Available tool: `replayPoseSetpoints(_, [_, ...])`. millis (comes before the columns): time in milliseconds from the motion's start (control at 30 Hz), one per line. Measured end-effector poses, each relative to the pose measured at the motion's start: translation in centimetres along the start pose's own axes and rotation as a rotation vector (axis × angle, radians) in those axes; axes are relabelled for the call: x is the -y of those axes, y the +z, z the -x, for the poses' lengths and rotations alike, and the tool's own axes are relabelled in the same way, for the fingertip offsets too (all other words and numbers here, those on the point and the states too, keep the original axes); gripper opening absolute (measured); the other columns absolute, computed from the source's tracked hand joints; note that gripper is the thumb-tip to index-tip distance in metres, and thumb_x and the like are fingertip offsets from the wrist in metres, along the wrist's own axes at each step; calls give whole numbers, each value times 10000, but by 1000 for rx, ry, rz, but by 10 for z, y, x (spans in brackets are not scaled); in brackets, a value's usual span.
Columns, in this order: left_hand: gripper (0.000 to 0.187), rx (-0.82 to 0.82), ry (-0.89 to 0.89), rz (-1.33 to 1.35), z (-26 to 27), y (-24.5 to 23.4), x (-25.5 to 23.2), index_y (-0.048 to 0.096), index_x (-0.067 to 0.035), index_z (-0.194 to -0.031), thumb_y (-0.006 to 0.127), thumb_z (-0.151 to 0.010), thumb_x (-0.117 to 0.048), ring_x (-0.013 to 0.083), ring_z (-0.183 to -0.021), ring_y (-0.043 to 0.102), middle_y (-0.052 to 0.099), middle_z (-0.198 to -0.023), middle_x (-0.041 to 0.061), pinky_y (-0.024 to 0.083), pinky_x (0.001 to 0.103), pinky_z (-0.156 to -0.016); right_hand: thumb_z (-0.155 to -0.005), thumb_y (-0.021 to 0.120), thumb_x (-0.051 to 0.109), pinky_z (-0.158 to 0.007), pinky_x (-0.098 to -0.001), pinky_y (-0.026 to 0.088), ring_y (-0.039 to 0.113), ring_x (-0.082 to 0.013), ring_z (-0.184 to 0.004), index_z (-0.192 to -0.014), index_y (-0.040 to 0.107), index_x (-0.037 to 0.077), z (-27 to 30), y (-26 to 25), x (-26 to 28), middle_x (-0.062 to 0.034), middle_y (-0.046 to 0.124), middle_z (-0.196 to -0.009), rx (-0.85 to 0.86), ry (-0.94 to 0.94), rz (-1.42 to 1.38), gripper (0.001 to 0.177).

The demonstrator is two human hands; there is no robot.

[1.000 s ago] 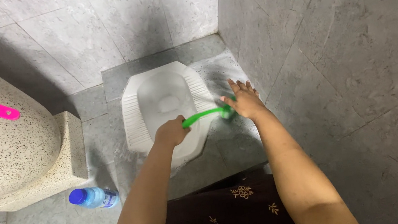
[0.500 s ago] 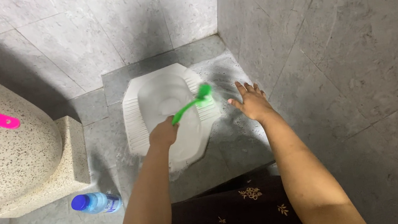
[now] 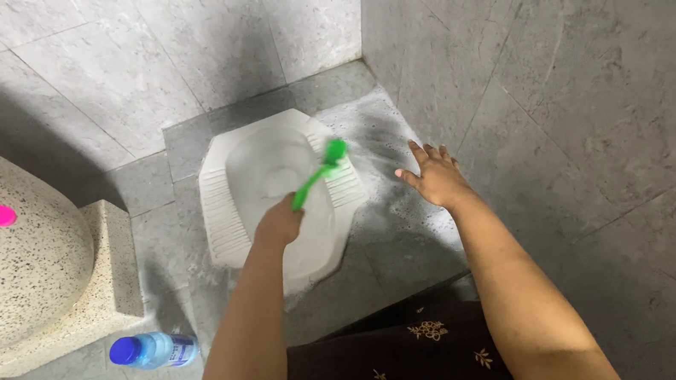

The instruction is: Scrubbing a squat toilet with a green brush and soapy water.

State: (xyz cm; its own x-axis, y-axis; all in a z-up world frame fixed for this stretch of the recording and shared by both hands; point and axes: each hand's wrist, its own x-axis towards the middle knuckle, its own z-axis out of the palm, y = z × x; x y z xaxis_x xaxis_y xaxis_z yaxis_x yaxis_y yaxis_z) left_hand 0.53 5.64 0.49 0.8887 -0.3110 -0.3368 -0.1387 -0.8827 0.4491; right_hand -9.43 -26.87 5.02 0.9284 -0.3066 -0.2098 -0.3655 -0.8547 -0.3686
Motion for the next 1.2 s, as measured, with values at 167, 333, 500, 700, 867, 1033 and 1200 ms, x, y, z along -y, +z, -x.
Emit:
replayPoseSetpoints(167, [567, 213, 209, -48, -9, 20, -6, 408, -238, -1543, 567, -1026, -404, 353, -1238, 583, 622, -1347, 151, 451, 516, -1051, -941, 472, 691, -1260, -568, 120, 64, -388, -1577, -1638, 189, 239, -6, 5, 1, -131, 201, -1693, -1, -24, -21, 878])
replayPoseSetpoints(333, [562, 83, -7, -112, 20, -2, -26, 367, -262, -1597, 459, -1059, -394, 339, -1195, 679, 691, -1318, 162, 508, 491, -1064, -941, 494, 687, -1260, -566, 134, 86, -404, -1572, -1644, 202, 224, -9, 9, -7, -151, 221, -1684, -31, -64, -18, 891])
replayPoseSetpoints(500, [557, 68, 261, 11, -19, 26, 5, 405, -223, -1546, 547, -1023, -352, 372, -1161, 651, 673, -1281, 187, 482, 511, -1019, -917, 515, 687, -1260, -563, 139, 92, -395, -1574, -1633, 236, 245, -6, 7, -14, -135, 231, -1685, -48, -27, -100, 886])
replayPoseSetpoints(700, [480, -80, 74, -120, 1, 16, -14, 502, -271, -1470, 570, -1008, -385, 368, -1128, 678, 713, -1243, 150, 531, 520, -967, -940, 513, 672, -1252, -588, 124, 75, -410, -1570, -1640, 201, 225, -9, 11, -19, -163, 201, -1686, -34, -45, -17, 887])
replayPoseSetpoints(867, [423, -169, 15, -116, -3, 18, -17, 546, -190, -1435, 550, -1032, -321, 368, -1086, 707, 742, -1183, 164, 553, 526, -928, -955, 479, 677, -1253, -593, 141, 81, -434, -1565, -1651, 169, 226, -11, 23, -39, -168, 176, -1696, 35, 22, 113, 885])
replayPoseSetpoints(1033, [435, 67, 277, -22, -4, 22, -34, 547, -187, -1402, 595, -994, -329, 366, -1084, 664, 699, -1174, 163, 514, 522, -926, -942, 462, 680, -1255, -597, 126, 66, -418, -1571, -1649, 147, 240, -10, 20, -37, -136, 152, -1704, 68, 64, 83, 890])
replayPoseSetpoints(1200, [359, -176, -51, -251, 11, 22, -60, 578, -109, -1367, 511, -1083, -319, 359, -1058, 730, 763, -1125, 149, 578, 509, -902, -966, 456, 655, -1260, -587, 113, 63, -420, -1572, -1647, 151, 225, -1, 14, -34, -141, 142, -1707, 68, 19, 96, 861])
